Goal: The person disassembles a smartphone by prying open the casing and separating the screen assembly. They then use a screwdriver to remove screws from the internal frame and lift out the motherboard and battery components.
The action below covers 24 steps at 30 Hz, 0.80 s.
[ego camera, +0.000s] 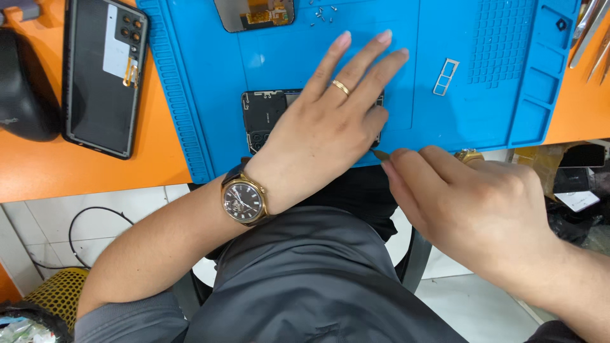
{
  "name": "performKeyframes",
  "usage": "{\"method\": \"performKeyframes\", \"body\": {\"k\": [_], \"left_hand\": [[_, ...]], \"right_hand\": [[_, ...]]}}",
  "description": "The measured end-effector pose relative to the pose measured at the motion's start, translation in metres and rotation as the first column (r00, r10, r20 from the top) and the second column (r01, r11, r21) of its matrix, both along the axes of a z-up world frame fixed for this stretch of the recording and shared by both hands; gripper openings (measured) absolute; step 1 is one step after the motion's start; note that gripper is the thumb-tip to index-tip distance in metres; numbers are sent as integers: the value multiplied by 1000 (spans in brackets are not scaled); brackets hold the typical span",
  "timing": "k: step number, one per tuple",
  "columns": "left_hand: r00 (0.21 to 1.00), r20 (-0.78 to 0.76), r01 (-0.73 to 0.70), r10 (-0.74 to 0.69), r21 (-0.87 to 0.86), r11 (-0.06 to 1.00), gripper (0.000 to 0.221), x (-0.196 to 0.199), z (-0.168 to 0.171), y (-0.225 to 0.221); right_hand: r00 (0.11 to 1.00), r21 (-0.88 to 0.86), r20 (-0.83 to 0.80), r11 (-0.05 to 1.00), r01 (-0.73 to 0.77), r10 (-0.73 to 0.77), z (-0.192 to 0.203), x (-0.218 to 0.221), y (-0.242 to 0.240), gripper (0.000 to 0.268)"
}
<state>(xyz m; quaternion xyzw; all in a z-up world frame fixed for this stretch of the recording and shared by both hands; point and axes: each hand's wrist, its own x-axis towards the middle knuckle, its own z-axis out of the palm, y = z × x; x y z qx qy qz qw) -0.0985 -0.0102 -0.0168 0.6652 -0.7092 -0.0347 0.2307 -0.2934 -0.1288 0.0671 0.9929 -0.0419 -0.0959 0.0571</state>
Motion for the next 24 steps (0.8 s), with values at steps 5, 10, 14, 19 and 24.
{"method": "performKeyframes", "body": {"k": [5,10,14,19,24], "left_hand": [[975,220,34,-26,-31,999,17,6,-10,0],[918,390,-52,78,-77,996,20,51,-4,-23],[634,675,-214,377,-316,924,15,76,-13,-37],[685,624,-159,375,-374,914,8,89,-16,-19],[884,375,-258,279,-105,960,15,71,23,22]], "right_hand": [[997,-81,79,997,-2,9,-4,5,12,53],[979,-97,68,978,-185,192,3,17,14,33],[992,-38,6,992,-124,124,7,16,10,35],[996,86,-41,993,-78,82,10,14,2,30],[999,16,0,999,-35,35,3,8,-4,33]]}}
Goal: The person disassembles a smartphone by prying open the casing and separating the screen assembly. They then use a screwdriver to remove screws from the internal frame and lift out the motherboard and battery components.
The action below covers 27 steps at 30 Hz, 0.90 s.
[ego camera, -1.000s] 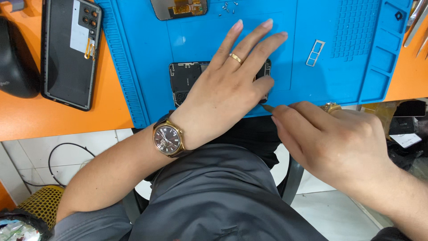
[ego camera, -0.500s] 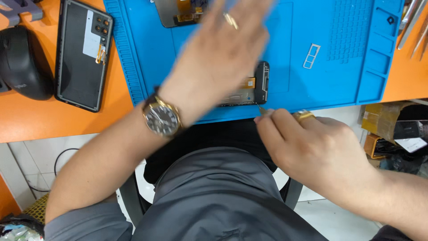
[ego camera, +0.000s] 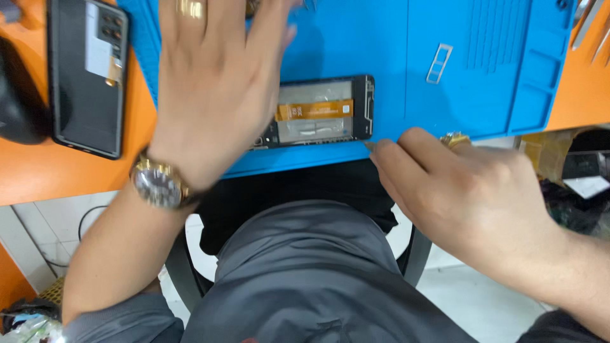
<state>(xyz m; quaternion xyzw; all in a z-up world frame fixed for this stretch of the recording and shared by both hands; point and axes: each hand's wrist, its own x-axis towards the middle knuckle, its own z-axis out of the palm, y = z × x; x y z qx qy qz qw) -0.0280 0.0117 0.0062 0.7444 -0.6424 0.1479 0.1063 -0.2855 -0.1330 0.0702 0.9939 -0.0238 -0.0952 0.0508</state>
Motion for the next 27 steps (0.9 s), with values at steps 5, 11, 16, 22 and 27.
{"method": "performKeyframes", "body": {"k": [5,11,16,22,27], "left_hand": [[901,-400,200,-170,36,979,20,-53,-19,33],[950,-159,239,-268,-179,954,31,-66,-37,45],[967,-133,184,-216,-214,959,34,-72,-45,58],[981,-160,80,-110,-183,980,36,-69,-51,72],[983,-181,2,-40,-204,979,34,-74,-60,82]], "right_hand": [[1000,12,-16,1000,10,-10,1,7,-2,32],[1000,97,-7,995,-20,21,6,13,3,29],[996,54,-78,998,-29,34,8,12,9,31],[998,-38,-57,999,-30,28,9,15,15,29],[998,-25,-65,999,-23,21,10,19,17,40]]}}
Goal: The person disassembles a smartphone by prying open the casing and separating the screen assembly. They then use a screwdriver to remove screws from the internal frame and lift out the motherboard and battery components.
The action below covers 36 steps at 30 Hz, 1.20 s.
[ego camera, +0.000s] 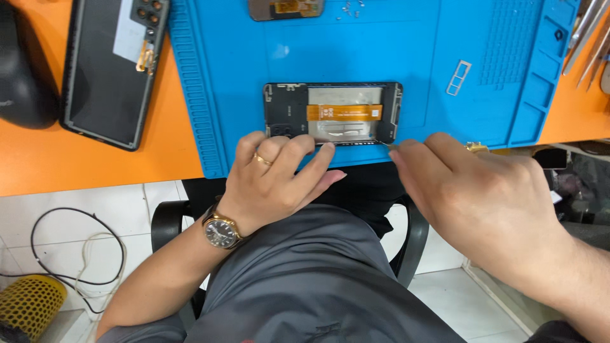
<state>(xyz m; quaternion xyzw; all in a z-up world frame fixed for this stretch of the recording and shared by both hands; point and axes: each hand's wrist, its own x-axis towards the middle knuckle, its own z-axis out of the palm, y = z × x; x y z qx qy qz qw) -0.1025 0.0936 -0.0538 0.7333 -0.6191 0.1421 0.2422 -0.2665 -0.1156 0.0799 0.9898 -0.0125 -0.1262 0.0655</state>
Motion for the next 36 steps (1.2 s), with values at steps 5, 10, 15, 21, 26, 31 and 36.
{"method": "performKeyframes", "body": {"k": [5,10,15,21,26,31,36], "left_hand": [[999,24,-30,29,14,999,42,-2,-4,-1],[996,64,-62,60,36,997,52,-6,-9,0],[998,54,-40,41,-16,999,48,-6,-15,1],[1000,-15,22,-25,-148,989,32,-1,-13,5],[985,-165,-49,42,-45,998,54,7,-11,16],[983,-124,-125,137,96,987,61,38,6,23],[990,-63,-112,125,181,977,73,38,-3,22]], "right_hand": [[993,-194,-65,978,81,-95,-6,-12,6,59],[970,-96,-243,995,-24,0,6,5,0,33],[964,-107,-260,994,32,-59,8,8,-3,45],[969,-147,-247,989,-16,-21,7,13,-5,54],[972,-138,-235,990,-28,-6,5,0,-6,28],[983,-94,-184,995,-41,23,15,10,0,54],[991,-121,-123,992,28,-43,14,5,-1,50]]}}
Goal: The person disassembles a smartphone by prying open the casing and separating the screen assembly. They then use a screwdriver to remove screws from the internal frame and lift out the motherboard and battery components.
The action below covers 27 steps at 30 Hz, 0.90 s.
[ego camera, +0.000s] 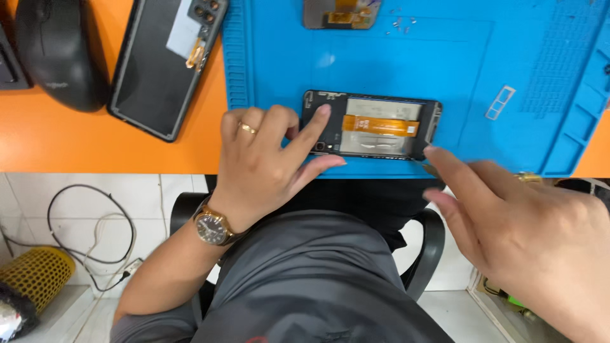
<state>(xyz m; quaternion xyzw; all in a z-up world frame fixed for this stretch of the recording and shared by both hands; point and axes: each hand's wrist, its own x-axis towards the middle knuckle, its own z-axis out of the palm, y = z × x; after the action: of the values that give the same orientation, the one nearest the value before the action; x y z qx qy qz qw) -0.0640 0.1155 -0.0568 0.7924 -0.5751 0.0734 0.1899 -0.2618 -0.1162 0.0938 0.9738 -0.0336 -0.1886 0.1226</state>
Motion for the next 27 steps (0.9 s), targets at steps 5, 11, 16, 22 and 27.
{"method": "performKeyframes", "body": {"k": [5,11,16,22,27], "left_hand": [[994,-83,75,-74,13,997,53,-12,31,-34],[946,-232,229,-228,-24,973,24,-50,21,-79],[865,-384,344,-324,-17,939,15,-57,19,-97],[811,-475,401,-342,25,916,12,-41,48,-113],[984,-25,180,-178,179,967,13,4,79,-116]], "right_hand": [[1000,48,-2,999,-13,13,-3,0,-5,42],[983,196,174,980,23,-58,-7,-14,-9,30],[966,350,193,932,94,-170,-6,-15,-21,17],[791,622,415,775,113,-449,-44,-52,-118,13],[363,238,844,881,409,-396,-140,-92,-194,41]]}}
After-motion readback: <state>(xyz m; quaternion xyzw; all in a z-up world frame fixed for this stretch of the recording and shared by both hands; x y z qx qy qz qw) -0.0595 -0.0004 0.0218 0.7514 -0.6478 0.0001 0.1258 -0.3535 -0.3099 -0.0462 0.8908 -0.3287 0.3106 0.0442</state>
